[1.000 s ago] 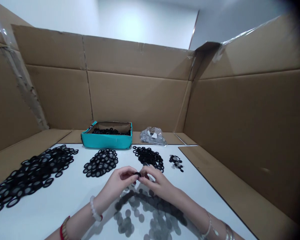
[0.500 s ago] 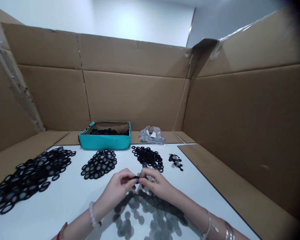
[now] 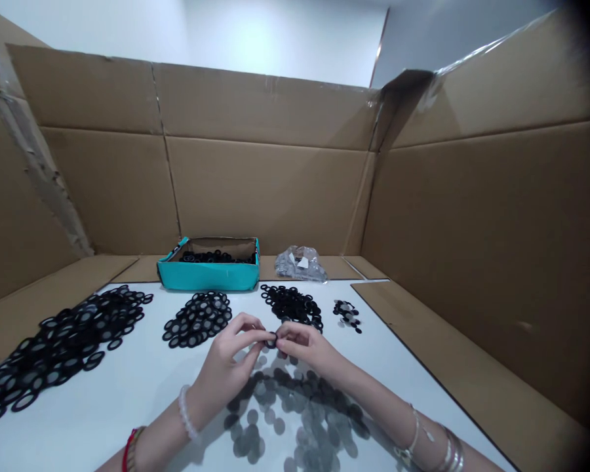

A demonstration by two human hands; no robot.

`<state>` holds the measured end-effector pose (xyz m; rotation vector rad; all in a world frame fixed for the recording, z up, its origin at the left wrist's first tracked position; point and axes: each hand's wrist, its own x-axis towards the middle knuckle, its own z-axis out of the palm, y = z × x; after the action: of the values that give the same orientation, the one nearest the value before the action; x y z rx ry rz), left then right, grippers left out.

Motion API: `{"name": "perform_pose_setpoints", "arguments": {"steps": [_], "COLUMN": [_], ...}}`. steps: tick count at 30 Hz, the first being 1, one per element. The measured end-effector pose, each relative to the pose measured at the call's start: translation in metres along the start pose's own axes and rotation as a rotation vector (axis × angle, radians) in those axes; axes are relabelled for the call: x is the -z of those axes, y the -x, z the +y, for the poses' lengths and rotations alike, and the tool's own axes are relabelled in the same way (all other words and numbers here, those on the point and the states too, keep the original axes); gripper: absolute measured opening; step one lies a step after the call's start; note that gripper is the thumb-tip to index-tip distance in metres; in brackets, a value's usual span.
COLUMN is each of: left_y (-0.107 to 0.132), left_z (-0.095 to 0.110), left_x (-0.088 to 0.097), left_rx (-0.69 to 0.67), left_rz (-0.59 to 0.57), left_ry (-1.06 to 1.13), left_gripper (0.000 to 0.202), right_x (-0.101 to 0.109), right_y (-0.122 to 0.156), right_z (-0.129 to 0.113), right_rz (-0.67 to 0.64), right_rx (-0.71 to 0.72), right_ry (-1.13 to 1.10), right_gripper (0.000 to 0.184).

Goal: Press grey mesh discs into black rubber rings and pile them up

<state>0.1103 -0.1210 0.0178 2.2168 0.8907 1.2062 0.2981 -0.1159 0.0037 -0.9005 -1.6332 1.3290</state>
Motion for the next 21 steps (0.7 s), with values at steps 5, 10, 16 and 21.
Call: {"name": "perform_pose_setpoints", "arguments": {"steps": [5, 10, 16, 21], "left_y": [-0.002, -0.005, -0.002, -0.002], "left_z": [0.002, -0.001, -0.001, -0.001], "left_x": [-0.003, -0.008, -0.01, -0.012], "left_rx": [0.306, 0.414, 0.419, 0.404], "left_rz": [-0.053, -0.066, -0.039, -0.008], "left_ry": [0.276, 0.37, 0.323, 0.266], "left_gripper": [0.02, 0.02, 0.018, 0.017], "right_x": [0.002, 0.002, -0.005, -0.008], "right_y": [-0.001, -0.001, 0.003, 0.006], "right_z": [0.002, 0.002, 0.0, -0.002], "right_rz": [-0.011, -0.033, -0.014, 0.038], "right_rx": [-0.004, 0.01, 0.102, 0.191], "right_ry": [0.025, 0.053, 0.333, 0.467], "right_gripper": [0.032, 0.033, 0.021, 0.024]}}
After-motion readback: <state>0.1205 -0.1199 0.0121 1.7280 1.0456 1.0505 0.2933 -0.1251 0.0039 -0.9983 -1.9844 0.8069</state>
